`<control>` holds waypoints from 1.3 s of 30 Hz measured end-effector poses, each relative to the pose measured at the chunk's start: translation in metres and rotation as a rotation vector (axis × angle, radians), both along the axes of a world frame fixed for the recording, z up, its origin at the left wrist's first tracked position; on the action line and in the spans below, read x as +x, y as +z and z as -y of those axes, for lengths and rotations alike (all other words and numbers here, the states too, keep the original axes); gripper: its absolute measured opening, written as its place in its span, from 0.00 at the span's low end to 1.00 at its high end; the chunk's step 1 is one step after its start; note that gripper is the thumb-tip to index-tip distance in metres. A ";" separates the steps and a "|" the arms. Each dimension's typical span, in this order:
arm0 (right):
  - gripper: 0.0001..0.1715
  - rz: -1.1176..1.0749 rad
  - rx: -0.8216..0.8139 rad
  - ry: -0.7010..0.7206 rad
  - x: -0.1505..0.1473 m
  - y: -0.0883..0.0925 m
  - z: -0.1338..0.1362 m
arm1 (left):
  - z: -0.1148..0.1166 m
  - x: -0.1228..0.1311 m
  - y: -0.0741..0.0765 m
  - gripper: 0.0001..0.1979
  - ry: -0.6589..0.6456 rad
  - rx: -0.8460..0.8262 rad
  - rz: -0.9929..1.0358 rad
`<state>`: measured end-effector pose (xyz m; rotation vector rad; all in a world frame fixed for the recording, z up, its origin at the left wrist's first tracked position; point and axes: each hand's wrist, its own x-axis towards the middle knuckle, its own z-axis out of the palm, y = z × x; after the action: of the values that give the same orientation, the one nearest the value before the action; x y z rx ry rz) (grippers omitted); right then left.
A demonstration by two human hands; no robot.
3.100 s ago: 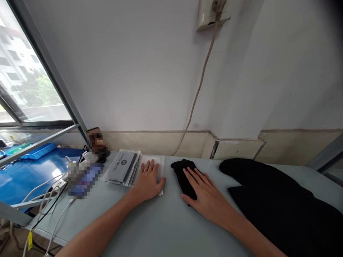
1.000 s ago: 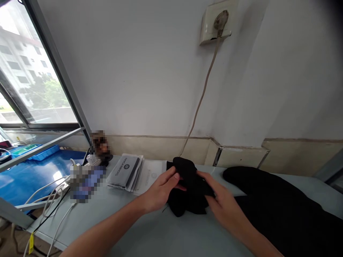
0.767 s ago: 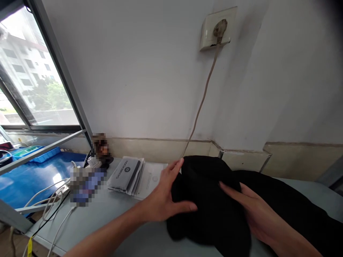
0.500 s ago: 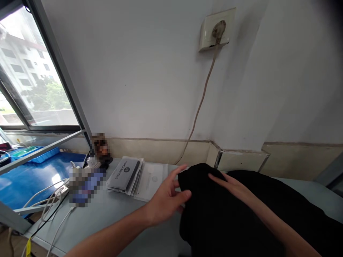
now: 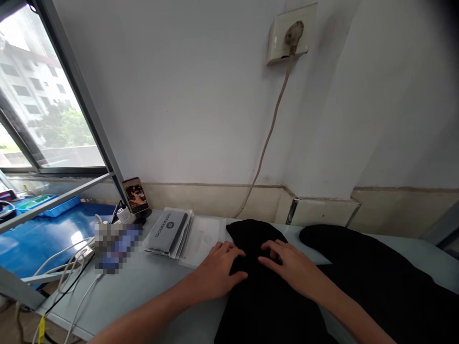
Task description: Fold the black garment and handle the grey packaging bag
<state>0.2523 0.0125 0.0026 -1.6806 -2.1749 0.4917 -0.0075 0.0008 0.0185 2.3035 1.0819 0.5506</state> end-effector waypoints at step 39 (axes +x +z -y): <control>0.69 0.100 -0.290 0.160 0.026 0.016 0.018 | -0.022 -0.011 0.022 0.13 0.010 0.240 0.085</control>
<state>0.2783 -0.0054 0.0188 -1.7113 -2.4191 0.8173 -0.0185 0.0229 0.0404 2.4533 1.0358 0.8141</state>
